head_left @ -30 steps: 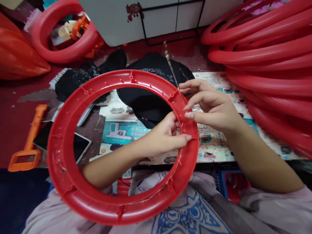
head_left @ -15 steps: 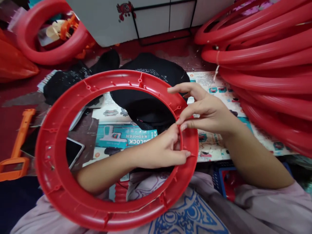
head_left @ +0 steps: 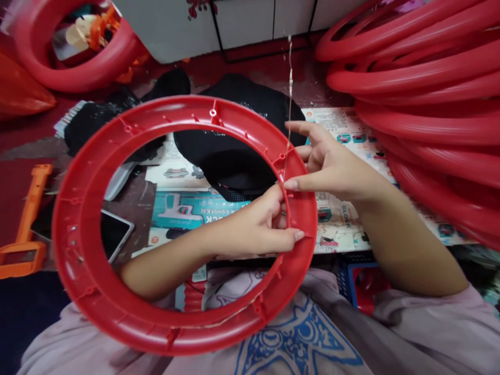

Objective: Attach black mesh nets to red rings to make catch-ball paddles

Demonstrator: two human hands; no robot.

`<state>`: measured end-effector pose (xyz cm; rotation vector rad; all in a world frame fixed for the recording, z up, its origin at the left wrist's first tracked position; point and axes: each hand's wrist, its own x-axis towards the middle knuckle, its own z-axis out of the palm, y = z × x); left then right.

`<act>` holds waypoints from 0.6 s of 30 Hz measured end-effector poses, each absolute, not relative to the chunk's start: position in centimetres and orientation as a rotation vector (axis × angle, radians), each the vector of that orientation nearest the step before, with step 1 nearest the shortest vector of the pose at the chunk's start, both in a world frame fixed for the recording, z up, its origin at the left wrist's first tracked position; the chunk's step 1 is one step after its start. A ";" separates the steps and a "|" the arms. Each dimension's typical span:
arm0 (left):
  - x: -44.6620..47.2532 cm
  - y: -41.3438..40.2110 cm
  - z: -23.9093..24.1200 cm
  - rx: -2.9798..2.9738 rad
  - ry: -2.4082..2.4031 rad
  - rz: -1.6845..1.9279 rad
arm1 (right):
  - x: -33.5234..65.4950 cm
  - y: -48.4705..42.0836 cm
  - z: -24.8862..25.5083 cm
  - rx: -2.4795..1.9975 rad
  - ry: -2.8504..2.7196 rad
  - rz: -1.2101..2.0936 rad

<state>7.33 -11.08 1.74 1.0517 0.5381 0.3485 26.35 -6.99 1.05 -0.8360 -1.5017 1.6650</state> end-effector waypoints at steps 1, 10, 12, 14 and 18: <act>7.4 -11.0 1.8 1.063 0.541 0.352 | 26.3 -7.0 1.2 -0.821 -1.499 1.703; 7.2 -11.1 1.6 1.109 0.564 0.348 | 25.8 -7.0 1.3 -0.675 -1.459 1.710; 7.1 -11.2 1.6 1.100 0.562 0.337 | 25.9 -7.0 1.2 -0.677 -1.478 1.709; 7.2 -11.2 1.7 1.093 0.555 0.334 | 25.9 -7.0 1.2 -0.686 -1.491 1.705; 7.4 -11.1 1.9 1.045 0.561 0.355 | 25.7 -7.2 1.3 -0.726 -1.450 1.718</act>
